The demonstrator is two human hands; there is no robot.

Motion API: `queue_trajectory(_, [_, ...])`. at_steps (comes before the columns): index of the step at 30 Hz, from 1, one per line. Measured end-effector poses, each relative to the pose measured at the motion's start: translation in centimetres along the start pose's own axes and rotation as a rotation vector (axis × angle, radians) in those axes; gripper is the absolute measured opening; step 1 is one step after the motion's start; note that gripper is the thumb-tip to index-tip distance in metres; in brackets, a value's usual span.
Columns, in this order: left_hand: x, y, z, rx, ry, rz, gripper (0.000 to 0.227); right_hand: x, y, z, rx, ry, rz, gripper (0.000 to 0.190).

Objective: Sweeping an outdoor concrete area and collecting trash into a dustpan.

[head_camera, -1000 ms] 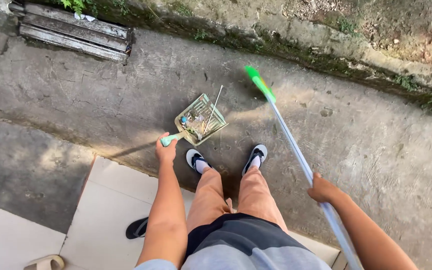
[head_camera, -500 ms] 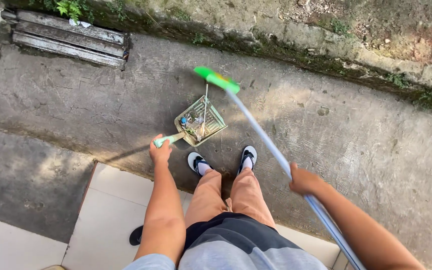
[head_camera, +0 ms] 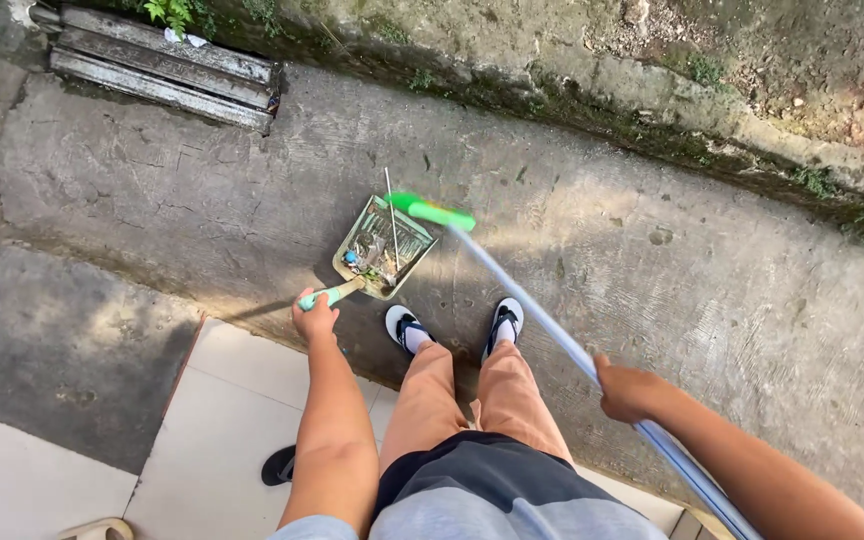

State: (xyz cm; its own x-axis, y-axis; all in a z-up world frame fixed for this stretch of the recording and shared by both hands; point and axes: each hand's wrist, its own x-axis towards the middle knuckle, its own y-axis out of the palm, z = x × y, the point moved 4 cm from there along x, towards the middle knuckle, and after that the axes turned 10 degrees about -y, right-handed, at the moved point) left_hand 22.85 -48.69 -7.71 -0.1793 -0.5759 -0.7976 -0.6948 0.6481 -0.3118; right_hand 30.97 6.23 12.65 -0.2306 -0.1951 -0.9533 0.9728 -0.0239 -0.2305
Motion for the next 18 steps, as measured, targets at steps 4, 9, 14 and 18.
queue_trajectory(4, [-0.7,1.7,-1.4,0.088,0.058,0.012,0.044,1.9,-4.6,2.6,0.008,0.211,-0.034,0.064])
queue_trajectory(9, [-1.1,1.5,-1.7,0.205,0.166,0.021,0.042,9.9,0.4,6.8,0.008,0.08,-0.06,0.074])
queue_trajectory(14, [-1.8,1.1,-3.6,0.212,0.157,0.029,0.04,4.2,0.8,8.7,0.035,-0.077,-0.023,0.069])
queue_trajectory(18, [-1.3,0.7,-4.3,0.144,0.178,0.028,0.039,3.7,-6.0,8.4,0.004,0.054,-0.095,0.069])
